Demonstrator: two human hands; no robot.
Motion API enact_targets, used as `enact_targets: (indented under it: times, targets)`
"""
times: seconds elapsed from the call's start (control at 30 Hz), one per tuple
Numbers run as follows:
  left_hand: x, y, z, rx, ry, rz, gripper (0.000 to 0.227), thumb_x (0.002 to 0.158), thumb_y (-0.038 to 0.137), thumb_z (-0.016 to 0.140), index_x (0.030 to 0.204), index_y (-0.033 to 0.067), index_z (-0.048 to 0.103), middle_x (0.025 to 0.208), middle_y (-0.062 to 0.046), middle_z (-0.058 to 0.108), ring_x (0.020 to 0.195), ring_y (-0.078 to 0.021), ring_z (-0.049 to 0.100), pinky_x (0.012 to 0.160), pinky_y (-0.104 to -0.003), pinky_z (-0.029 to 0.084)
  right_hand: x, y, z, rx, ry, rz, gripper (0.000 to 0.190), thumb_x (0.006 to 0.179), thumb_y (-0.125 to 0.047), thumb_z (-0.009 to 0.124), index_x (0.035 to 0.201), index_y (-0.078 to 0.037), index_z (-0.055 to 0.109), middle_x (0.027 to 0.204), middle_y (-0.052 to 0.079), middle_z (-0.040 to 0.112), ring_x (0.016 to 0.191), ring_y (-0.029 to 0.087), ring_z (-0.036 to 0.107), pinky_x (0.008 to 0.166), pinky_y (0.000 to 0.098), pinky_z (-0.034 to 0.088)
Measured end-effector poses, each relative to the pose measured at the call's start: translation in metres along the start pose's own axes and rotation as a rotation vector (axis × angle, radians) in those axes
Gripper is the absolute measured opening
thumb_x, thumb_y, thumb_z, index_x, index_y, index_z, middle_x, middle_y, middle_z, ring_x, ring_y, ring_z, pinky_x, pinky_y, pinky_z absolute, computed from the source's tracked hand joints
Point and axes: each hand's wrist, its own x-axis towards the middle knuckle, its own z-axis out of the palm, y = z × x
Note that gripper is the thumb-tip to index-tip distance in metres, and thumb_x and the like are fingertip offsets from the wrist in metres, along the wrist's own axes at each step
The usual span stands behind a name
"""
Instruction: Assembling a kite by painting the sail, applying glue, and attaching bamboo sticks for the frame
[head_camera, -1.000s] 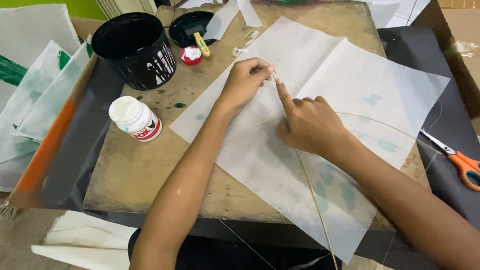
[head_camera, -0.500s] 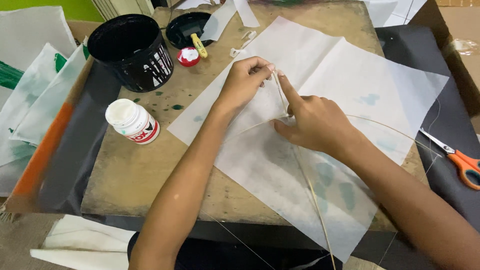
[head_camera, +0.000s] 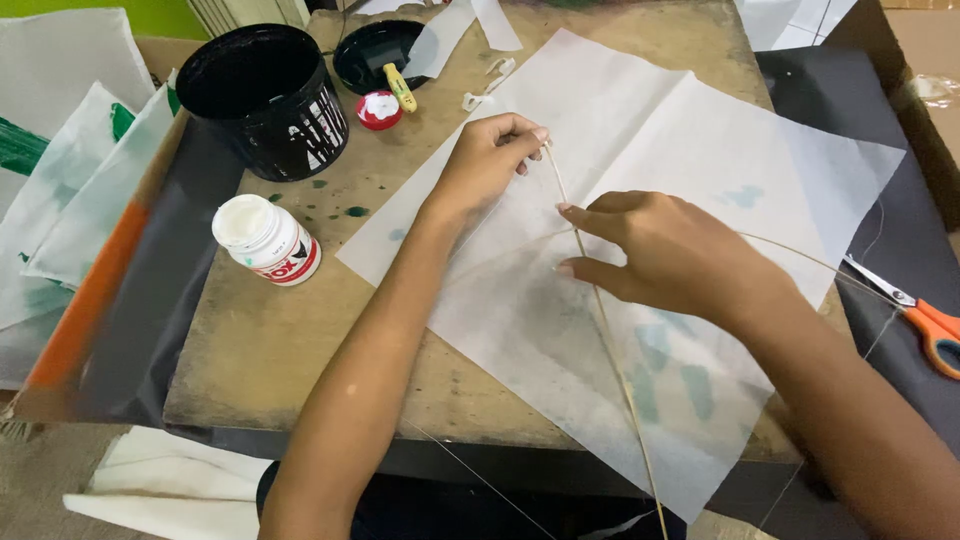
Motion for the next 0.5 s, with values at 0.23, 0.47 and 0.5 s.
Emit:
enact_targets:
  times: [0.23,0.47,0.5]
  targets:
    - [-0.007,0.012,-0.001,-0.030,-0.022,0.005,0.014,0.087,0.015,0.069,0.091,0.0044,0.076,0.076,-0.007,0.068,0.064,-0.0096,0.060,0.062,-0.021,0.050,0.001,0.014,0.001,-0.021,-0.170,0.137,0.082,0.088,-0.037,0.070,0.162,-0.023,0.036,0.123,0.007,0.072,0.110,0.032,0.072,0.091,0.0521,0.060]
    - [-0.006,0.018,-0.001,0.086,-0.015,-0.160,0.014,0.093,0.024,0.067,0.087,0.0123,0.074,0.078,0.003,0.065,0.069,-0.0092,0.053,0.070,-0.024,0.044,-0.004,0.030,-0.007,0.001,-0.412,0.004,0.082,0.085,-0.062,0.064,0.159,-0.036,0.037,0.158,-0.008,0.048,0.138,0.022,0.050,0.105,0.0433,0.043]
    - [-0.007,0.019,-0.001,0.080,-0.017,-0.174,0.014,0.093,0.023,0.066,0.087,0.0118,0.073,0.080,0.002,0.066,0.069,-0.0100,0.053,0.071,-0.024,0.045,-0.006,0.029,-0.011,0.037,-0.408,0.036,0.083,0.085,-0.062,0.064,0.159,-0.035,0.037,0.162,-0.008,0.044,0.137,0.023,0.051,0.106,0.0421,0.041]
